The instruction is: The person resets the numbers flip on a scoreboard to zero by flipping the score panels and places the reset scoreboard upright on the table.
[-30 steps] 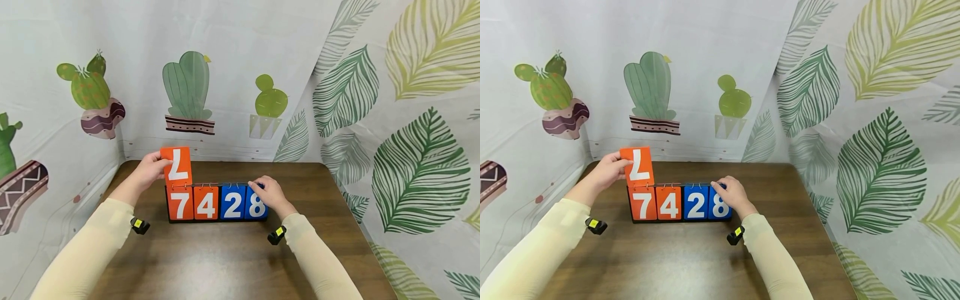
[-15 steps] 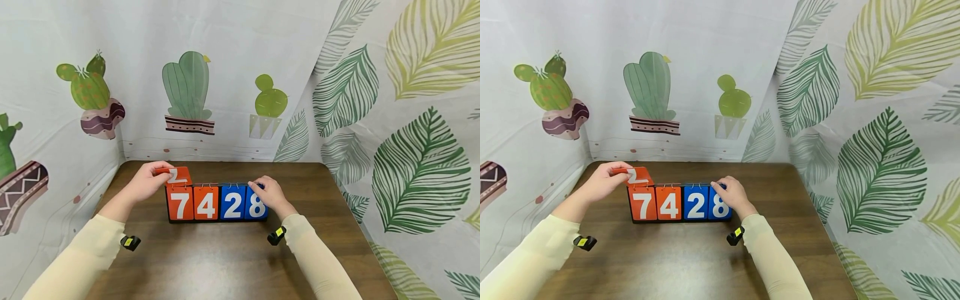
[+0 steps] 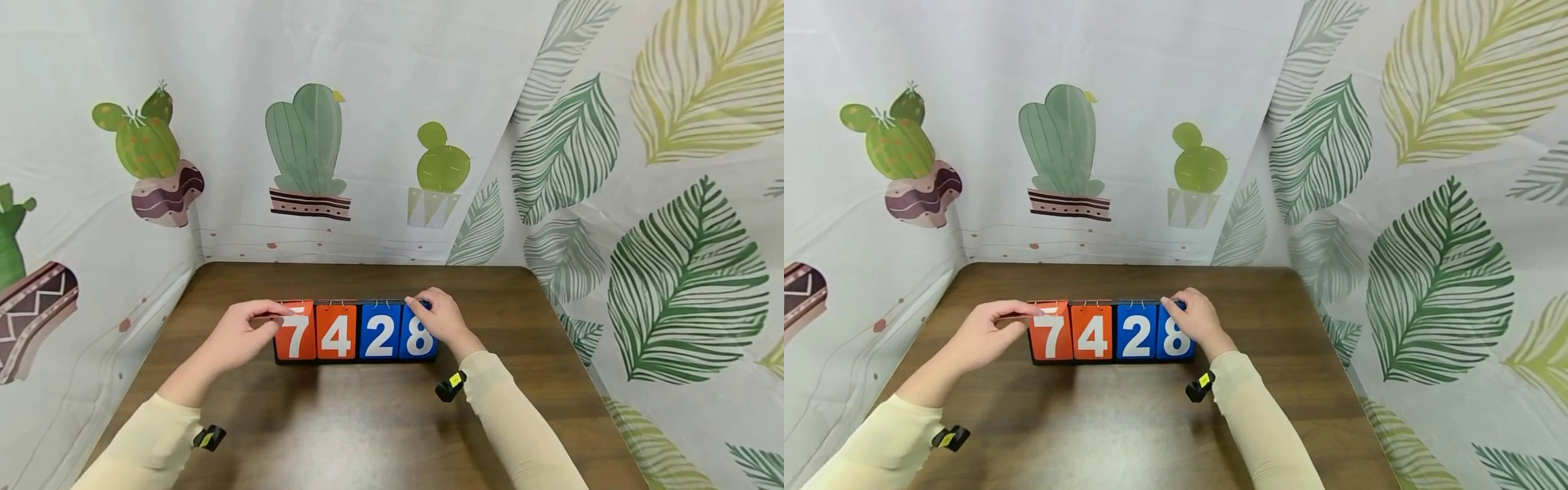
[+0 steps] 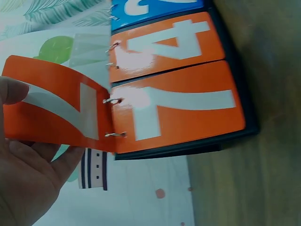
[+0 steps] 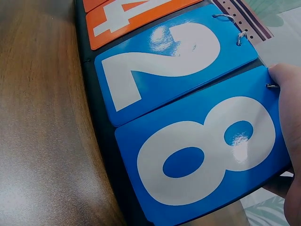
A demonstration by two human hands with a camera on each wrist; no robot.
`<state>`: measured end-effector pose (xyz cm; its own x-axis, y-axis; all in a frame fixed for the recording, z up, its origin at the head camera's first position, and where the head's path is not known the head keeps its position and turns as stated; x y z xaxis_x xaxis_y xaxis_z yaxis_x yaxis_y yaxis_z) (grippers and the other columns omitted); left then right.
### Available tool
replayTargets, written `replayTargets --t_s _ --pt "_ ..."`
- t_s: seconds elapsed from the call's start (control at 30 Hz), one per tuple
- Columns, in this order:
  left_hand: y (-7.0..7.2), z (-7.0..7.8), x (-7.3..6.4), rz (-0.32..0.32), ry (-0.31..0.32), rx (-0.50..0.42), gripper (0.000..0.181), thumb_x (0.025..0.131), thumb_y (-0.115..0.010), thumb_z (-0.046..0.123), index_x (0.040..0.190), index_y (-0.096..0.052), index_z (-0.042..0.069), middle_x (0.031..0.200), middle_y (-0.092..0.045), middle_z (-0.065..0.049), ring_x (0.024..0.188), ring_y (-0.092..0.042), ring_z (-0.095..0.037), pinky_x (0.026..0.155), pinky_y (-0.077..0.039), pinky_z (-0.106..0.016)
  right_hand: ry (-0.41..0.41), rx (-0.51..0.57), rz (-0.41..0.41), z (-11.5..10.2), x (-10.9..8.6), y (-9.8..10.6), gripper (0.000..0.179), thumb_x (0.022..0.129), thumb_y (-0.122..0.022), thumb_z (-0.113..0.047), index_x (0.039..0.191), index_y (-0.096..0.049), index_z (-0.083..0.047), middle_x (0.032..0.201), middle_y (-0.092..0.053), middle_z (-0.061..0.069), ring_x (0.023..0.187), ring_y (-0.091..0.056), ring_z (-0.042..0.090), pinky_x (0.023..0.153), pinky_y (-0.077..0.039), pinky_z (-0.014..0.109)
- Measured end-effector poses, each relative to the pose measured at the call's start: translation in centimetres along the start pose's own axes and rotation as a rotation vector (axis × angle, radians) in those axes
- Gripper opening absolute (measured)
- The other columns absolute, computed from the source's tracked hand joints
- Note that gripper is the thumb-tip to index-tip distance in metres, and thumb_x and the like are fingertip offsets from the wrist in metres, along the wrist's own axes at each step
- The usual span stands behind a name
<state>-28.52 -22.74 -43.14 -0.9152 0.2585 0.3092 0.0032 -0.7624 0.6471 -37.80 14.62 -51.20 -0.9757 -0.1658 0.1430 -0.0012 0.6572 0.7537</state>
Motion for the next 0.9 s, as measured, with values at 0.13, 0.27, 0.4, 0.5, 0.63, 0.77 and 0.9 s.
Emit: replayTargets --t_s 0.13,0.27,0.4,0.5,0.63,0.77,0.9 --pt "-1.1 -0.1 -1.2 0.016 -0.05 -0.015 0.035 0.088 -0.06 -0.006 0.105 -0.079 0.019 0.103 -0.078 -0.002 0.09 -0.067 -0.005 0.076 -0.054 -0.019 -0.001 -0.003 0.006 0.1 0.0 0.0 0.041 0.1 -0.058 -0.056 0.109 -0.076 -0.02 0.116 -0.069 0.001 0.109 -0.065 0.024 0.098 -0.056 0.05" --pt "-1.9 0.2 -2.1 0.069 -0.121 0.024 0.04 0.081 -0.063 -0.009 0.104 -0.079 0.02 0.104 -0.077 -0.001 0.089 -0.065 -0.006 0.073 -0.051 -0.014 -0.003 -0.012 0.007 0.2 0.1 0.0 0.041 0.1 -0.057 -0.056 0.11 -0.076 -0.02 0.117 -0.069 0.001 0.109 -0.065 0.024 0.098 -0.056 0.05" --pt "-2.7 0.4 -3.1 0.107 -0.166 0.06 0.039 0.079 -0.067 -0.007 0.105 -0.078 0.021 0.111 -0.077 0.0 0.1 -0.068 -0.009 0.083 -0.047 -0.008 -0.002 -0.006 0.011 0.3 0.2 -0.1 0.041 0.1 -0.058 -0.056 0.109 -0.076 -0.02 0.116 -0.069 0.001 0.108 -0.065 0.024 0.098 -0.057 0.05" --pt "-3.4 0.4 -4.0 0.109 -0.171 0.078 0.038 0.08 -0.07 -0.004 0.108 -0.077 0.021 0.12 -0.074 0.0 0.111 -0.065 -0.013 0.09 -0.043 -0.004 0.006 -0.001 0.019 0.2 0.1 0.0 0.04 0.099 -0.059 -0.055 0.107 -0.076 -0.02 0.114 -0.069 0.0 0.106 -0.066 0.023 0.096 -0.057 0.049" --pt "-4.1 0.2 -4.9 0.122 -0.185 0.12 0.038 0.078 -0.077 0.002 0.11 -0.075 0.02 0.129 -0.069 -0.002 0.121 -0.06 -0.021 0.099 -0.035 0.0 0.018 0.003 0.03 0.1 0.1 0.0 0.039 0.099 -0.06 -0.055 0.105 -0.077 -0.02 0.112 -0.069 0.0 0.104 -0.066 0.023 0.095 -0.057 0.049" --pt "-4.9 0.0 -5.5 0.136 -0.237 0.172 0.039 0.073 -0.084 0.007 0.109 -0.074 0.017 0.132 -0.068 -0.007 0.126 -0.057 -0.031 0.108 -0.025 0.001 0.027 0.006 0.035 0.0 0.0 0.1 0.039 0.099 -0.06 -0.054 0.105 -0.077 -0.019 0.112 -0.07 0.0 0.104 -0.066 0.023 0.095 -0.057 0.049" --pt "-5.7 -0.6 -6.0 0.135 -0.297 0.242 0.038 0.071 -0.086 0.011 0.107 -0.075 0.012 0.132 -0.069 -0.011 0.127 -0.057 -0.037 0.115 -0.019 -0.002 0.046 0.003 0.034 -0.1 0.0 0.1 0.039 0.1 -0.06 -0.053 0.105 -0.077 -0.019 0.111 -0.07 0.0 0.104 -0.067 0.022 0.096 -0.057 0.047"
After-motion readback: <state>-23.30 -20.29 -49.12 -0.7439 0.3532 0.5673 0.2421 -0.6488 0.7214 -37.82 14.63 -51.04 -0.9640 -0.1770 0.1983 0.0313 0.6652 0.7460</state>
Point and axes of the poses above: each hand's wrist, its own x-axis towards the middle knuckle, its own y-axis out of the back of the hand, z = x × y, the point moved 7 cm from there along x, towards the middle knuckle
